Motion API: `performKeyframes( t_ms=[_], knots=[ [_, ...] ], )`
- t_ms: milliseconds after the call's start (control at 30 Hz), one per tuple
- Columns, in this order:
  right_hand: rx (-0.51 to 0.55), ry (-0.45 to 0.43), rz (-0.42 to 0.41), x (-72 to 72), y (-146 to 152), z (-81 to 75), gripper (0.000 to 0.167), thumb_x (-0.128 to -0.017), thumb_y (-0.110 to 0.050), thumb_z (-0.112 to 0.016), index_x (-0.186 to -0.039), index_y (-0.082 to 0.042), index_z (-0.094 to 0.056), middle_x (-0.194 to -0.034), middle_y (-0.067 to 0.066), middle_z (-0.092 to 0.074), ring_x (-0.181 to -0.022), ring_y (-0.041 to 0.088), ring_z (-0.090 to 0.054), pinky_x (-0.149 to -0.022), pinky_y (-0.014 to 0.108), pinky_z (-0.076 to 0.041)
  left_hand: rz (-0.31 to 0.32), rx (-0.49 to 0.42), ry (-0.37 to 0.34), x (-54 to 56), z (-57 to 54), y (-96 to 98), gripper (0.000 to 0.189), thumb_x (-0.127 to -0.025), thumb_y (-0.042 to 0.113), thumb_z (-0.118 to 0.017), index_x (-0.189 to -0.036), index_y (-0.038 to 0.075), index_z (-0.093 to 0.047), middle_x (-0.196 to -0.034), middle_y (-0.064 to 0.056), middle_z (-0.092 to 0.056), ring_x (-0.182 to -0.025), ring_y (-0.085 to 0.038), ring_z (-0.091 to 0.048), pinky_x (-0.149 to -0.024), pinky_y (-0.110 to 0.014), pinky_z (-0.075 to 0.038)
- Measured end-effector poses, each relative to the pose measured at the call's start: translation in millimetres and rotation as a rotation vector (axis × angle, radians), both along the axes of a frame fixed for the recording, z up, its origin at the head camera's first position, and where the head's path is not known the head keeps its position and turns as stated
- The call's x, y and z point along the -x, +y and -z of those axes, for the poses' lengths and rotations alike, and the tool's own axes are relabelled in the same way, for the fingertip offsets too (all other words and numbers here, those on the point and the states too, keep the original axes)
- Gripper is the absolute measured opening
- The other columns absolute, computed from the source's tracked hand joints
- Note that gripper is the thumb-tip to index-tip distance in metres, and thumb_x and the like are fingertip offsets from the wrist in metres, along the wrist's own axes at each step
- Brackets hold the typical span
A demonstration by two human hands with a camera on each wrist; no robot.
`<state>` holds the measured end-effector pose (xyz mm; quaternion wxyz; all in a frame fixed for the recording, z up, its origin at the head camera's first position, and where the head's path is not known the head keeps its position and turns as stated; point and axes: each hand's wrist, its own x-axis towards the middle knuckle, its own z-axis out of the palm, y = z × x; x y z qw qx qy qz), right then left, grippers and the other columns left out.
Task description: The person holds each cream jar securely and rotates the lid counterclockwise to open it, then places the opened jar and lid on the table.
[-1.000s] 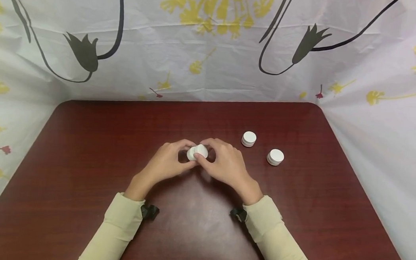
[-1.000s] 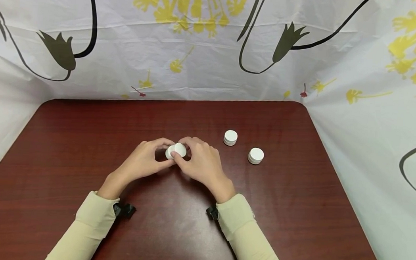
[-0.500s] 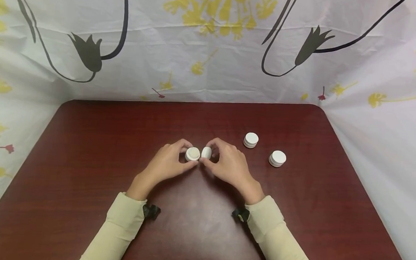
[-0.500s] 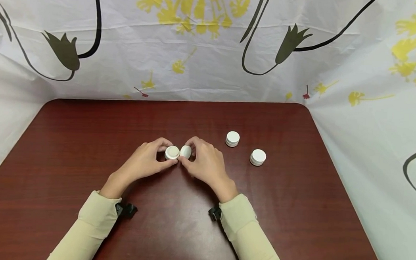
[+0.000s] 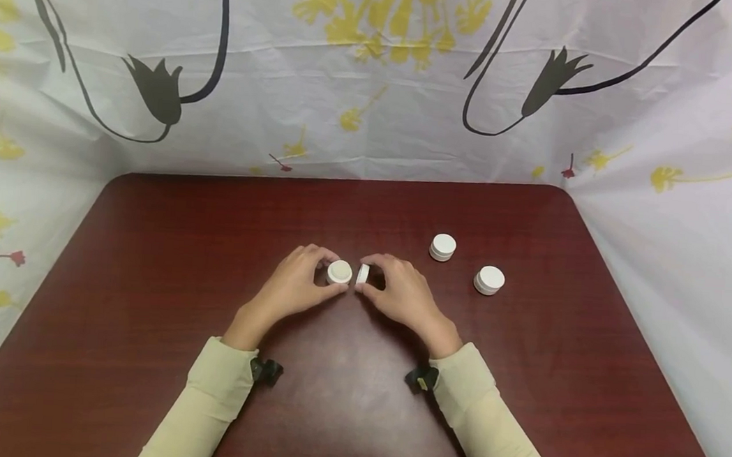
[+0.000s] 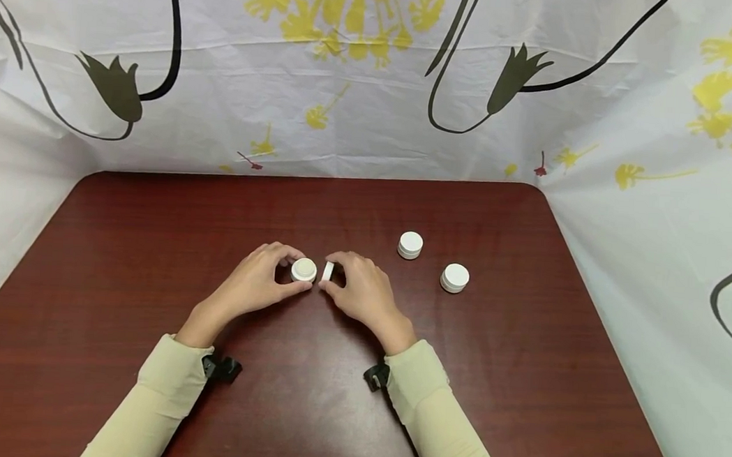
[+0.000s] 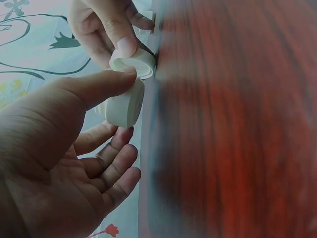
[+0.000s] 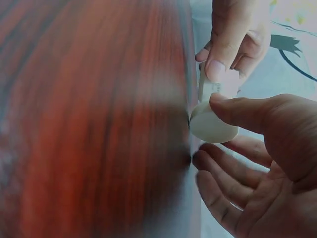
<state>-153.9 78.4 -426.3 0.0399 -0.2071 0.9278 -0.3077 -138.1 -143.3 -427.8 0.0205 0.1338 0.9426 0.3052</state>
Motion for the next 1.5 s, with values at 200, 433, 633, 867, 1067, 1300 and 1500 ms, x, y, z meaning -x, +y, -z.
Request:
performKeyframes(
  t_ms=[200,433,633,867,1067,1300,1500],
  knots=[
    [0.008,-0.034,0.035,2.0,1.5,0.1,0.043,-0.090,-0.028,-0.086,-0.128,-0.014,-0.074,-0.105,0.003,-0.077,-0.094,0.018,-0.074,-0.081,0.045,-0.058,0.012,0.014,-0.019,-0.6,0.5,1.0,0.047,-0.088,0.037,-0.087,-0.124,0.010,-0.072,-0.114,-0.008,-0.071,-0.109,-0.025,-0.063,-0.098,-0.046,-0.052],
    [-0.011,-0.058,0.062,2.5,2.5,1.3,0.037,-0.086,-0.027,-0.089,-0.119,-0.017,-0.076,-0.097,-0.001,-0.077,-0.091,0.016,-0.073,-0.079,0.043,-0.057,0.019,0.006,-0.024,-1.1,2.8,0.6,0.045,-0.087,0.036,-0.088,-0.123,0.012,-0.073,-0.112,-0.007,-0.071,-0.106,-0.024,-0.063,-0.097,-0.045,-0.052],
    [-0.046,-0.036,0.063,2.0,3.4,5.7,0.035,-0.086,-0.027,-0.088,-0.116,-0.015,-0.076,-0.101,0.003,-0.069,-0.088,0.018,-0.065,-0.074,0.037,-0.052,0.023,0.006,-0.025,-1.7,2.5,0.0,0.045,-0.087,0.034,-0.089,-0.122,0.012,-0.073,-0.110,-0.006,-0.071,-0.105,-0.024,-0.063,-0.095,-0.045,-0.051],
    [-0.051,-0.047,0.058,1.8,3.6,4.5,0.039,-0.086,-0.027,-0.088,-0.120,-0.013,-0.076,-0.102,0.004,-0.070,-0.088,0.018,-0.065,-0.075,0.037,-0.052,0.023,0.016,-0.030,-1.5,2.7,0.0,0.045,-0.087,0.033,-0.089,-0.123,0.012,-0.072,-0.112,-0.007,-0.071,-0.106,-0.025,-0.063,-0.097,-0.045,-0.051],
    [-0.053,-0.061,0.062,1.3,3.9,4.4,0.043,-0.086,-0.027,-0.088,-0.124,-0.011,-0.076,-0.104,0.005,-0.072,-0.090,0.019,-0.068,-0.077,0.039,-0.055,0.017,0.021,-0.032,-1.9,4.9,1.2,0.045,-0.087,0.034,-0.089,-0.123,0.013,-0.072,-0.111,-0.005,-0.071,-0.106,-0.024,-0.062,-0.097,-0.045,-0.051],
    [-0.067,-0.072,0.059,2.0,7.1,4.6,0.051,-0.086,-0.029,-0.088,-0.130,-0.010,-0.073,-0.110,0.006,-0.072,-0.094,0.019,-0.070,-0.080,0.042,-0.057,0.023,0.035,-0.039,-3.1,4.7,2.5,0.051,-0.085,0.038,-0.089,-0.126,0.014,-0.071,-0.113,-0.005,-0.071,-0.108,-0.024,-0.062,-0.098,-0.045,-0.051],
    [-0.030,-0.055,0.060,5.6,13.7,-0.4,0.050,-0.089,-0.034,-0.086,-0.130,-0.010,-0.072,-0.115,0.006,-0.073,-0.100,0.021,-0.073,-0.085,0.044,-0.059,0.027,0.016,-0.040,-5.3,-1.0,3.4,0.061,-0.089,0.047,-0.084,-0.134,0.009,-0.067,-0.128,-0.010,-0.069,-0.121,-0.028,-0.062,-0.106,-0.048,-0.051]
  ],
)
